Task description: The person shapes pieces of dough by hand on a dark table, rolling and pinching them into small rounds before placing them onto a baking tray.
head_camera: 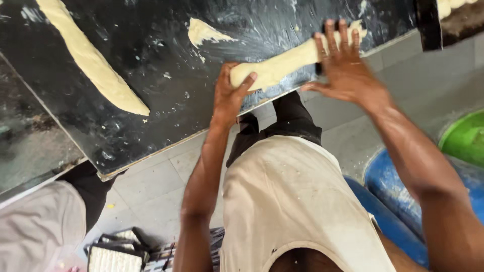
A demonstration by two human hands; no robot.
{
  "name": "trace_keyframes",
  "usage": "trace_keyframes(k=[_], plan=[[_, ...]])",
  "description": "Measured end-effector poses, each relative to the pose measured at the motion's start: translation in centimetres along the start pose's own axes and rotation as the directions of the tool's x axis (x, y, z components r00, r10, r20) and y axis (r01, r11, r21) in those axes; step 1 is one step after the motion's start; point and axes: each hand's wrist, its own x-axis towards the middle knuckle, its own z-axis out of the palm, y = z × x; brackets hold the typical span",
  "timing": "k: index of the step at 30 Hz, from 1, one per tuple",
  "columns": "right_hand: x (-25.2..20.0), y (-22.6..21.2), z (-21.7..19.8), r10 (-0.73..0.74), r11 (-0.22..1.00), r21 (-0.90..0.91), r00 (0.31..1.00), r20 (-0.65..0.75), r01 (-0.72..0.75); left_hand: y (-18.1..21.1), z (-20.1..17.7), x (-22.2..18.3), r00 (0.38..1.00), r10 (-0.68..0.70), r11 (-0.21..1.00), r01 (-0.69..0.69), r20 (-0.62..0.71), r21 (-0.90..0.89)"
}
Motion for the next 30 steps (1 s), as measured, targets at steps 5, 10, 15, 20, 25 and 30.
trace_keyframes(k=[5,10,15,20,25,30], plan=[[1.9,-7.0,1.2,-0.126,0.989,0.082,0.989,0.072,0.120,2.2,-4.8,-3.0,0.997,0.070,0.994,-0.069,-0.011,0.083],[3.5,-14.3,2.4,-0.224,0.972,-0.052,0.971,0.086,0.229,2.8,-8.6,-5.8,0.966,0.246,0.833,-0.169,-0.080,0.527],[5.6,-19.5,4.8,-0.567,0.818,0.093,0.823,-0.032,0.567,2.9,-11.5,-7.9,0.915,0.382,0.773,-0.241,-0.127,0.587],[8.6,-20.1,6.0,-0.694,0.718,-0.002,0.716,0.076,0.696,3.6,-11.6,-9.2,0.930,0.280,0.749,-0.056,-0.239,0.661],[10.6,-11.6,-2.9,-0.585,0.680,0.402,0.784,-0.207,0.614,3.6,-10.8,-9.4,0.922,0.208,0.774,0.048,-0.325,0.631],[4.0,1.6,-7.6,0.021,0.999,-0.042,0.894,0.448,-0.002,2.4,-10.2,-9.5,0.860,0.398,0.751,-0.106,-0.319,0.651]])
